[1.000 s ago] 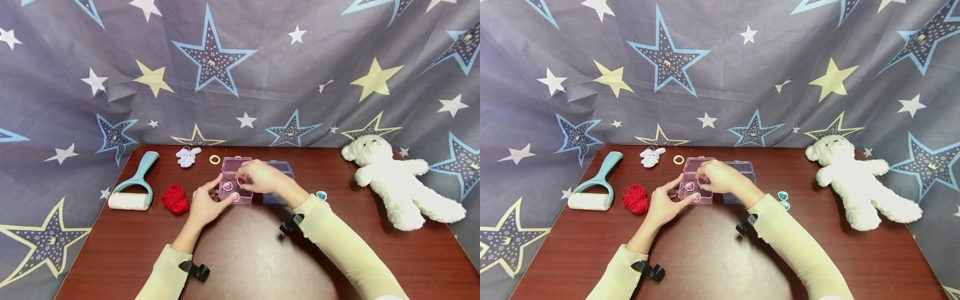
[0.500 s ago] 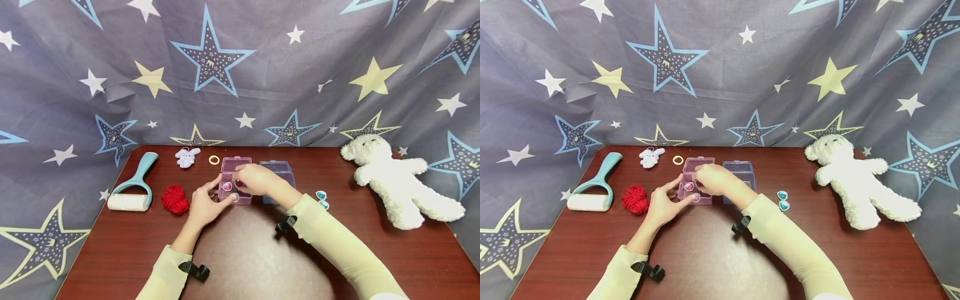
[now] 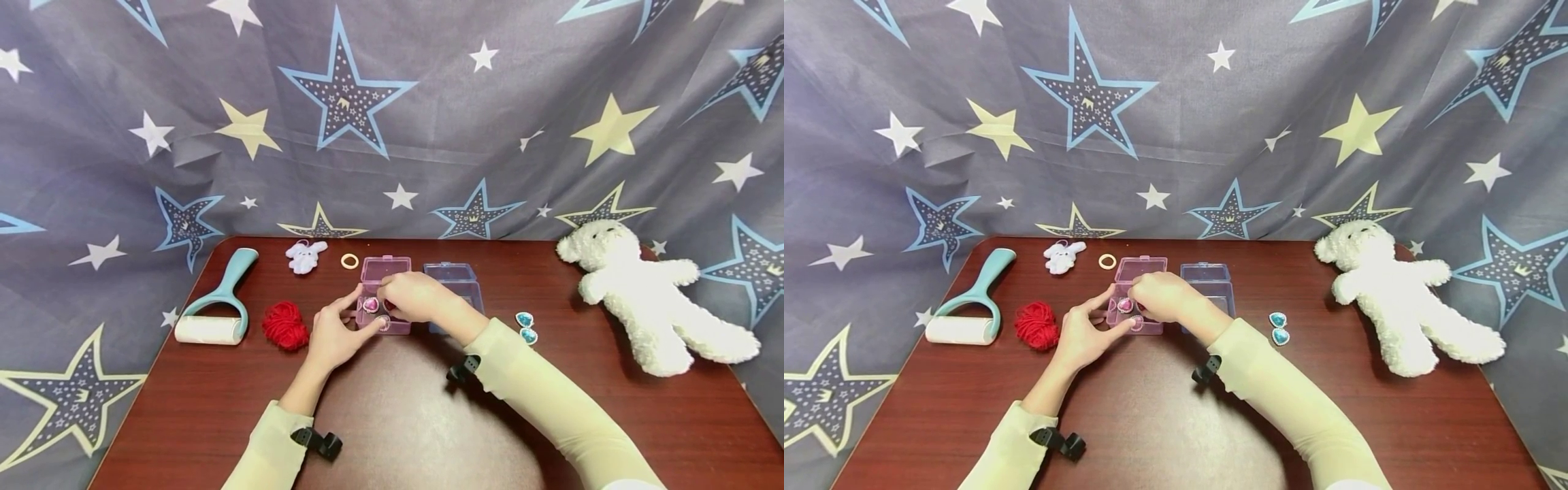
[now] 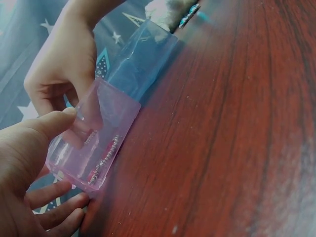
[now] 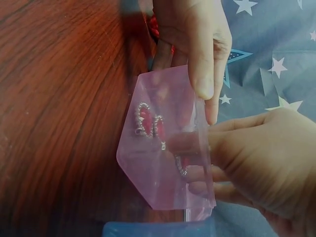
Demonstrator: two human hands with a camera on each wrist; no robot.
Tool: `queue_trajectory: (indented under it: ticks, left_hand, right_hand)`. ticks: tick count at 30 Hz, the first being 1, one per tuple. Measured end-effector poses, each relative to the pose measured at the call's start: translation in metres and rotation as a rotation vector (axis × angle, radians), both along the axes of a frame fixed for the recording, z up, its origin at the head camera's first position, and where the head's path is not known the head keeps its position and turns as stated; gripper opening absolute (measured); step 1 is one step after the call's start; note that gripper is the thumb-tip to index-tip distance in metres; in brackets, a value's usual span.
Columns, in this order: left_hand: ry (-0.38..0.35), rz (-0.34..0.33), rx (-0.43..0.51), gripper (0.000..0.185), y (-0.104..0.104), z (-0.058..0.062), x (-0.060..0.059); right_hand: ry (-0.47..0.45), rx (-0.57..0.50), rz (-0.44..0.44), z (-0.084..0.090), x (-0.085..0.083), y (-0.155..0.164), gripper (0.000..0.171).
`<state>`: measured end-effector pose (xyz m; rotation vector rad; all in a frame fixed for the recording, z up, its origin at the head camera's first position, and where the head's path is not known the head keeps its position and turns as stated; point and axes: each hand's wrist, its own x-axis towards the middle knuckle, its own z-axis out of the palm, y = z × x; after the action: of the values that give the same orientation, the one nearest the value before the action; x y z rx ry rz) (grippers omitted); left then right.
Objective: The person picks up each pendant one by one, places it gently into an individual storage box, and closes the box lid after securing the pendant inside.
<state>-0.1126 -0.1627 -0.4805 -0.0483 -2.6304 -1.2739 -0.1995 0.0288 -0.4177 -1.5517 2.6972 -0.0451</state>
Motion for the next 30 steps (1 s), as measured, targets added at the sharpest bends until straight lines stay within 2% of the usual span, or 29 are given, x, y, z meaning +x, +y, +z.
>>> queue_trajectory:
  ticks: [7,17,30]
  left_hand:
    - [0.008,-0.002,-0.004,0.081,0.000,-0.001,0.000]
    - [0.011,-0.008,-0.005,0.080,0.000,0.001,0.000]
    - [0.002,-0.005,-0.002,0.080,0.000,0.001,0.000]
  right_hand:
    - [0.025,0.047,-0.028,0.000,0.002,-0.004,0.001]
    - [-0.008,0.090,-0.084,0.002,0.005,-0.011,0.010]
    - [0.034,0.126,-0.103,-0.005,0.003,-0.016,0.012]
